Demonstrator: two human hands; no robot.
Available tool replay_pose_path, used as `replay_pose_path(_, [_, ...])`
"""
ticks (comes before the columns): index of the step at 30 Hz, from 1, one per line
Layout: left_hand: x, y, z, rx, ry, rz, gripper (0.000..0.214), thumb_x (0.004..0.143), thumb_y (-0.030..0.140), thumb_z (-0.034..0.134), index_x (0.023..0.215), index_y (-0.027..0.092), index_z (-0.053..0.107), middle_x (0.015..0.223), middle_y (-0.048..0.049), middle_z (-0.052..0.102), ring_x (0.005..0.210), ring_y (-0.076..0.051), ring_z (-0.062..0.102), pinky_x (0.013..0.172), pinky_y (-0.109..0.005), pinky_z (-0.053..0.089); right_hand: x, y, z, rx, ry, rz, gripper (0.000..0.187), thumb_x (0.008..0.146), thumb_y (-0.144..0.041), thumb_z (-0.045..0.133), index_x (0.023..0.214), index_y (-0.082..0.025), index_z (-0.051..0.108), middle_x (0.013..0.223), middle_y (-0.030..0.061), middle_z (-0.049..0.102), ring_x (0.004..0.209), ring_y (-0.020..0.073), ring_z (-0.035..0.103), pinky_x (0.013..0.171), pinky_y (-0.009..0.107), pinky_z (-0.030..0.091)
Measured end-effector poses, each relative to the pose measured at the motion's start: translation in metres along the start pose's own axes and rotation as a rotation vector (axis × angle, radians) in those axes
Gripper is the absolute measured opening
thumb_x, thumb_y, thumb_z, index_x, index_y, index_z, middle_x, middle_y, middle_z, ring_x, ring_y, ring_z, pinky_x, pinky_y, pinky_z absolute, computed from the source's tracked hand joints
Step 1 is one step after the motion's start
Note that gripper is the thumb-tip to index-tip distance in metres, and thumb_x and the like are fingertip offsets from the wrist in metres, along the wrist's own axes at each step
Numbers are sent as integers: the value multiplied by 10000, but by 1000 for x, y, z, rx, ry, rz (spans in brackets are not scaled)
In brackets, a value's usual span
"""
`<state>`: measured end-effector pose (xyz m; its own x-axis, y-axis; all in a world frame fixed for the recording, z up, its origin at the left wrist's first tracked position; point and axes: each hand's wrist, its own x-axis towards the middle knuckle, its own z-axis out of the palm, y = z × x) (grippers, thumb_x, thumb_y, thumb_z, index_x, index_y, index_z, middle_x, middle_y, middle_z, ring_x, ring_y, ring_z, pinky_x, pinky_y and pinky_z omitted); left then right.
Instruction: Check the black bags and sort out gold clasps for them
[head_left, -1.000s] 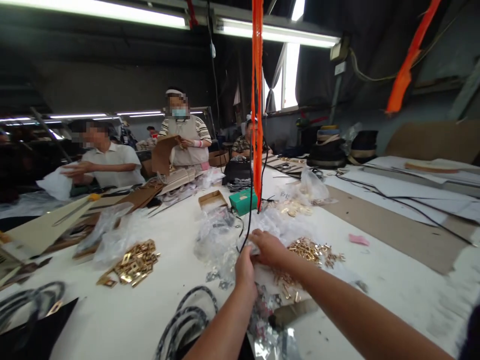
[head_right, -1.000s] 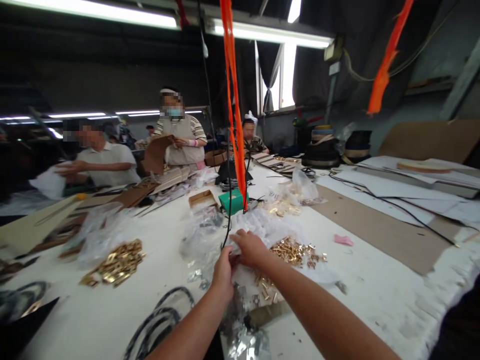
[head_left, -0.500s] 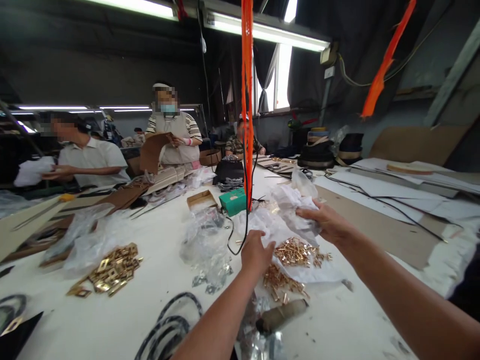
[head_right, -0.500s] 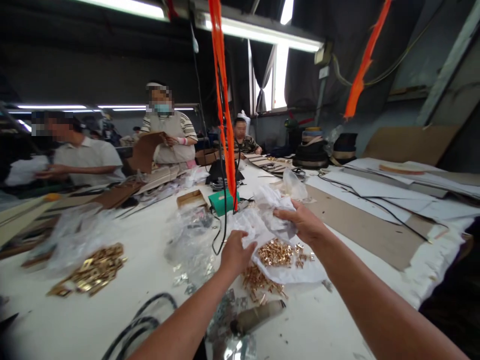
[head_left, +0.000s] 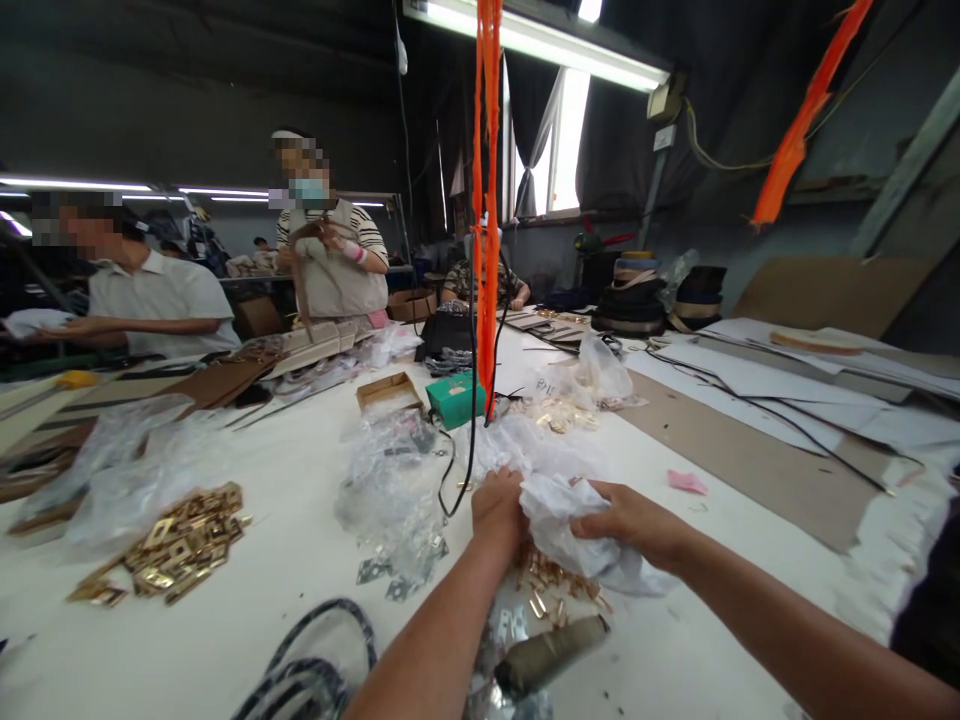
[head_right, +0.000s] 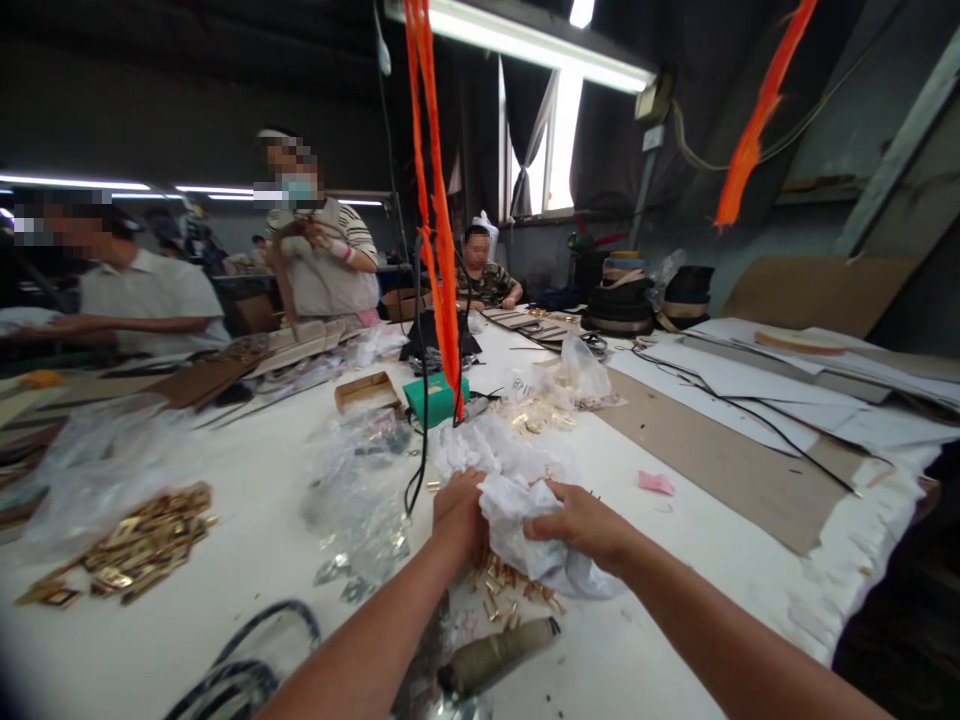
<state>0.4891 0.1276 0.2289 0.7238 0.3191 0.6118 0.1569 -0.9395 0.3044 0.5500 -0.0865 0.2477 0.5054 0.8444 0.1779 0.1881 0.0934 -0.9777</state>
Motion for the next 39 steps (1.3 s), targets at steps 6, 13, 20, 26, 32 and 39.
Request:
replay_pose_path(6, [3, -1, -7, 66, 35, -69, 191, 932, 280, 513, 890, 187, 674, 1000, -87, 688, 966, -255, 610, 802, -372, 369, -6, -13, -11, -47, 9, 20, 527, 638, -237, 800, 1133, -116, 668, 1006, 83, 728, 889, 234, 678, 789, 310, 535])
replay_pose_path(13, [-1, -9, -37, -43, 113, -185, 181, 960, 315, 519, 952, 220, 673, 1016, -2, 659, 989, -156, 592, 808, -295, 372, 10, -18, -18, -129, 160, -18, 504, 663, -290, 800, 1123, -124, 676, 1034, 110, 737, 945, 284, 704, 811, 342, 563])
replay_pose_path(20, [-2, -17, -36, -133, -32, -190, 128, 867, 321, 671, 891, 195, 669, 1021, -5, 642, 899, -146, 574, 811, -289, 384, 32, -28, 4, -175, 252, -56, 450, 666, -349, 776, 1042, -121, 681, 941, 99, 734, 805, 244, 693, 678, 301, 534])
replay_pose_path(26, [3, -9, -34, -159, 42, -209, 413, 839, 542, 682, 1086, 212, 663, 1101, -36, 675, 977, -203, 610, 802, -315, 374, 34, -38, 10, -602, 295, -106, 314, 717, -327, 715, 987, -169, 723, 879, 24, 727, 825, 210, 672, 682, 270, 478])
replay_pose_path(32, [15, -5, -25, -221, 109, -212, 222, 936, 371, 526, 911, 212, 678, 870, -18, 688, 796, -160, 590, 702, -277, 345, 36, -39, 18, -1158, 466, -282, 489, 808, -339, 633, 1288, -272, 692, 1149, 63, 683, 1024, 262, 668, 864, 342, 469])
replay_pose_path(39, [4, -3, -42, -205, 209, -51, 252, 999, 340, 447, 922, 208, 647, 906, -16, 665, 834, -141, 582, 750, -260, 372, 56, -41, 35, -1400, 194, -200, 455, 753, -262, 635, 1196, -237, 735, 1068, 116, 686, 956, 329, 676, 781, 385, 469])
